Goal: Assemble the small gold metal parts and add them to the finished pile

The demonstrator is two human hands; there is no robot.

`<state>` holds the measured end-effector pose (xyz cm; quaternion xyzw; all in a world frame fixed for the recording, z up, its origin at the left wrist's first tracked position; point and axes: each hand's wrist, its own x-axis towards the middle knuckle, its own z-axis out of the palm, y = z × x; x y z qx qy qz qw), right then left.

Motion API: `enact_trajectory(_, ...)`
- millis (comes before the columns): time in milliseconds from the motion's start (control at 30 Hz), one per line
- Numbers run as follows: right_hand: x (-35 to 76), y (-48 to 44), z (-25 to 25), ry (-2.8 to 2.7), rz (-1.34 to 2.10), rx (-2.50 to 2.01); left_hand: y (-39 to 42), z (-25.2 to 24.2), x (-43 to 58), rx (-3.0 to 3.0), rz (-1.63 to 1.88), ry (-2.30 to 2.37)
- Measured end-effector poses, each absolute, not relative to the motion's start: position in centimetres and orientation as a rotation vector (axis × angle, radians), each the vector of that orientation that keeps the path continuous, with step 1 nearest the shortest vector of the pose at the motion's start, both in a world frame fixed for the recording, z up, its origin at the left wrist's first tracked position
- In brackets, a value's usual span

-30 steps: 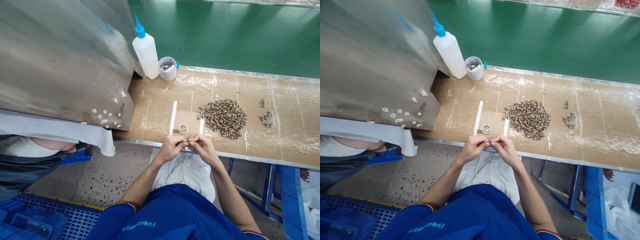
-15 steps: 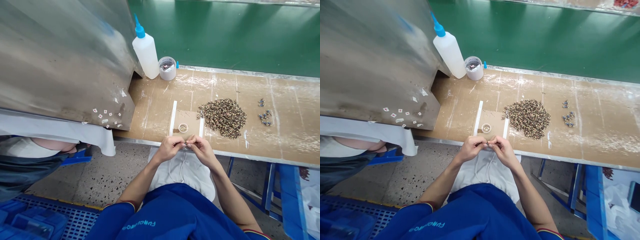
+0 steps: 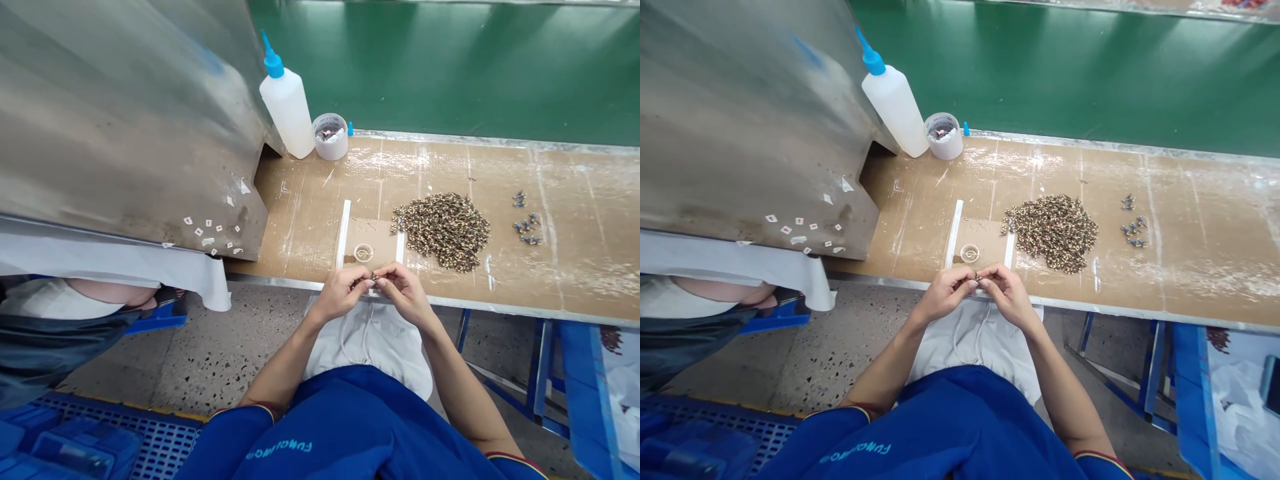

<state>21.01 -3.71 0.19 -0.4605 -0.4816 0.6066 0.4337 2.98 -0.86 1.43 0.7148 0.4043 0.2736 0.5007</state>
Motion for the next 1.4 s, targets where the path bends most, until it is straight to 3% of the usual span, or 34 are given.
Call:
enact_trajectory(533,20.73,-3.72,0.08,-1.319,1.282,-1.118,-0.63,1.44,2.58,1.737,0.629,0.925)
enact_trajectory(1400,20.49,-3.86,-0.30,-1.219,1.350,-1.068,-1.00,0.79,2.78,1.933,0.701,0.938)
